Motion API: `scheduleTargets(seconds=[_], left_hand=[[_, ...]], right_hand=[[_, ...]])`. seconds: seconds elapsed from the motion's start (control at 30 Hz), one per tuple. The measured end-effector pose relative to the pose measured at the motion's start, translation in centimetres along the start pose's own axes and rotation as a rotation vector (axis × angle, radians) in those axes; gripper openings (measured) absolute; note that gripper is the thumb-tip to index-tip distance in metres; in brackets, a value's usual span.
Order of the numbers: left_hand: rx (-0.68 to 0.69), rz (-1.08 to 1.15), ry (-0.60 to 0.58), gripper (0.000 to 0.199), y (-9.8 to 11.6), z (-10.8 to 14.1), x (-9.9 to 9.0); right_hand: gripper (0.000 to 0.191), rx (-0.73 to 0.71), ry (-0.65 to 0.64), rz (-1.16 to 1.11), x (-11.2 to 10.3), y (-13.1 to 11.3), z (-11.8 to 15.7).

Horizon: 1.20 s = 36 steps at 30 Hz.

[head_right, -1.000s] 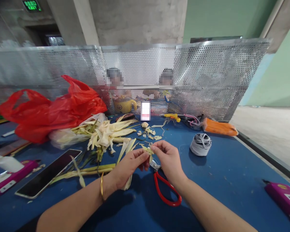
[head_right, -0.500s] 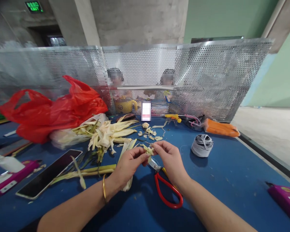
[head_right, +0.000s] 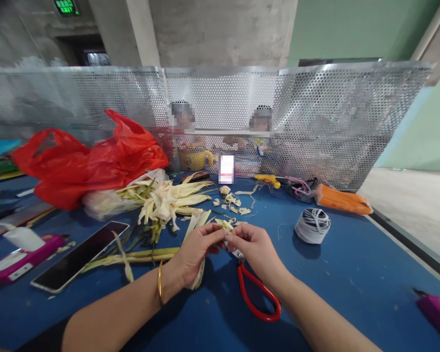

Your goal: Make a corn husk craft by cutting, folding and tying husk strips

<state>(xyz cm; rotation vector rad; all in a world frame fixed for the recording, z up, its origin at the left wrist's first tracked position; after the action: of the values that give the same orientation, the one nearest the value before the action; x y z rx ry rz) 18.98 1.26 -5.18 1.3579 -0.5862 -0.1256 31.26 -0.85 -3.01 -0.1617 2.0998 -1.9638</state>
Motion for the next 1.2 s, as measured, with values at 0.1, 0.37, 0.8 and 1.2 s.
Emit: scheduleTargets(seconds=[0.1, 0.37, 0.8, 1.2], left_hand=[[0.022, 0.042, -0.051, 0.027, 0.1, -0.1, 0.3], [0.058, -0.046, -0.017, 0.028, 0.6, 0.0, 0.4], [0.004, 0.003, -0.061, 0.018, 0.3, 0.0, 0.2], [0.006, 0.261, 0.048, 0.026, 0.2, -0.1, 0.1]], right_hand=[[0.032, -0.008, -0.046, 0.025, 0.0, -0.6, 0.0], [0.032, 0.006, -0.063, 0.16, -0.9, -1.1, -0.1], [0.023, -0.043, 0.034, 0.336, -1.5, -0.8, -0.1], [0.032, 0.034, -0.092, 0.285, 0.8, 0.9, -0.3]])
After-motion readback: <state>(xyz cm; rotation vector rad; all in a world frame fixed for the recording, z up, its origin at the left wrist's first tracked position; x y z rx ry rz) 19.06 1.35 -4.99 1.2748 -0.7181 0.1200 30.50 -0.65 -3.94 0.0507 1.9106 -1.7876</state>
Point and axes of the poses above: each hand's wrist, its own z-axis away from the middle knuckle, its own x-axis out of the palm, y = z × x, the point moved 6 cm from there along -z, towards the middle knuckle, and after that the axes turned 10 degrees about -y, right-handed, at the moved point
